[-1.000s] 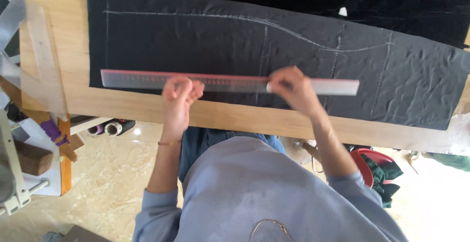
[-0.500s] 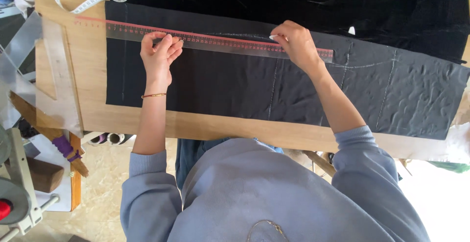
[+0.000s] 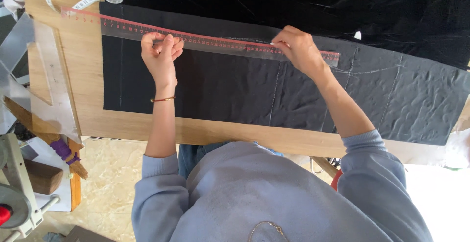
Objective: The person uses a ruler and chalk to mark lines on a piece of black fabric laid on a wooden table. They then use scissors to cut the fabric along the marked lines, separating the pieces.
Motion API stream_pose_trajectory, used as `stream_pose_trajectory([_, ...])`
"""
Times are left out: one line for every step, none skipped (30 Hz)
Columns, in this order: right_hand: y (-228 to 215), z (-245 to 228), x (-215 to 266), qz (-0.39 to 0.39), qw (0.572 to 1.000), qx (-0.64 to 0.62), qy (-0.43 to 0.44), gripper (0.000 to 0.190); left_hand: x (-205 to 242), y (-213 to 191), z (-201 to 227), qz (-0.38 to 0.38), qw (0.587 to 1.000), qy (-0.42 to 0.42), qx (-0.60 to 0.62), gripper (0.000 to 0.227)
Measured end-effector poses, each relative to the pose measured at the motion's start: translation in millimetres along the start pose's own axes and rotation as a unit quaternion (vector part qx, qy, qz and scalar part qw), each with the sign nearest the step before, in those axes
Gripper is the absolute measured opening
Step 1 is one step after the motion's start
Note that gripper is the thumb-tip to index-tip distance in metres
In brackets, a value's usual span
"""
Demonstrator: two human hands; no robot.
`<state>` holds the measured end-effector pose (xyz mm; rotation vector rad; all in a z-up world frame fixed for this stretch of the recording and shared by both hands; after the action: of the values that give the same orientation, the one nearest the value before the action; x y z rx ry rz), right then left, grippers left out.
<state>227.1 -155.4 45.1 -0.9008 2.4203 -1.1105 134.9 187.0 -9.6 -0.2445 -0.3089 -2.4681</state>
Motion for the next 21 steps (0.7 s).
stream_pose_trajectory([8, -3, -12, -0.001, 1.000, 0.000, -0.001, 0.009, 0, 1, -3, 0.001, 1.000, -0.001, 0.001, 0.018])
stream_pose_trajectory([15, -9, -23, 0.003, 1.000, -0.021, -0.022, 0.009, -1, 2, -2, -0.002, 1.000, 0.027, 0.010, 0.018])
stream_pose_trajectory([22, -15, -32, 0.008, 0.998, -0.043, -0.041, 0.009, 1, 3, -3, -0.007, 0.998, 0.053, 0.020, 0.018])
stream_pose_trajectory([28, -19, -35, 0.007, 0.998, -0.042, -0.040, 0.009, 2, 1, -11, -0.007, 0.998, 0.051, 0.020, 0.018])
stream_pose_trajectory([35, -24, -44, -0.008, 0.998, -0.052, -0.037, 0.008, 1, -1, -13, -0.014, 0.997, 0.078, 0.024, 0.019])
stream_pose_trajectory([43, -29, -53, -0.023, 0.997, -0.061, -0.034, 0.008, -1, -4, -15, -0.021, 0.994, 0.104, 0.027, 0.020])
stream_pose_trajectory([40, -27, -52, -0.023, 0.997, -0.064, -0.037, 0.008, -1, -2, -17, -0.019, 0.994, 0.107, 0.024, 0.020])
stream_pose_trajectory([38, -26, -50, -0.025, 0.997, -0.060, -0.042, 0.008, -1, -4, -21, 0.011, 0.995, 0.089, 0.034, 0.019])
stream_pose_trajectory([35, -24, -48, -0.026, 0.997, -0.056, -0.045, 0.009, -1, -5, -25, 0.039, 0.996, 0.071, 0.044, 0.019])
stream_pose_trajectory([38, -27, -56, -0.024, 0.997, -0.058, -0.048, 0.009, 0, -5, -14, 0.039, 0.996, 0.074, 0.042, 0.019])
stream_pose_trajectory([40, -30, -58, -0.028, 0.996, -0.057, -0.060, 0.007, 6, -2, -6, 0.044, 0.997, 0.065, 0.000, 0.018])
stream_pose_trajectory([42, -33, -59, -0.032, 0.995, -0.055, -0.073, 0.007, 13, 0, 1, 0.049, 0.996, 0.056, -0.043, 0.016])
stream_pose_trajectory([53, -39, -72, -0.031, 0.995, -0.054, -0.074, 0.007, 12, 2, -1, 0.048, 0.996, 0.056, -0.042, 0.016])
stream_pose_trajectory([64, -46, -84, -0.028, 0.994, -0.063, -0.083, 0.008, 11, 3, -2, 0.053, 0.995, 0.064, -0.047, 0.017])
stream_pose_trajectory([76, -54, -94, -0.025, 0.993, -0.074, -0.093, 0.009, 12, 2, -3, 0.059, 0.994, 0.071, -0.053, 0.017])
stream_pose_trajectory([88, -61, -102, -0.026, 0.992, -0.074, -0.094, 0.009, 13, 0, -6, 0.060, 0.994, 0.071, -0.053, 0.017])
stream_pose_trajectory([99, -67, -112, -0.022, 0.992, -0.095, -0.084, 0.013, 12, 0, -7, 0.055, 0.993, 0.084, -0.069, 0.016])
stream_pose_trajectory([110, -73, -122, -0.019, 0.990, -0.116, -0.075, 0.018, 11, -1, -7, 0.050, 0.990, 0.097, -0.085, 0.016])
stream_pose_trajectory([104, -72, -121, -0.019, 0.990, -0.117, -0.075, 0.018, 12, -2, -6, 0.050, 0.990, 0.097, -0.087, 0.016])
stream_pose_trajectory([96, -72, -120, 0.007, 0.991, -0.104, -0.084, 0.013, 13, -3, -6, 0.047, 0.994, 0.081, -0.057, 0.016])
stream_pose_trajectory([83, -68, -118, 0.034, 0.992, -0.085, -0.092, 0.008, 12, 0, -8, 0.042, 0.997, 0.064, -0.022, 0.018])
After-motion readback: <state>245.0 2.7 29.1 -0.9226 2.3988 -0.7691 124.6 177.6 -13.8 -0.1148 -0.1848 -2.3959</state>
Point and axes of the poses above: each hand's wrist, its own x-axis away from the middle knuckle, its own y-axis out of the palm, z = x × y, the point moved 6 cm from there along -x, towards the middle knuckle
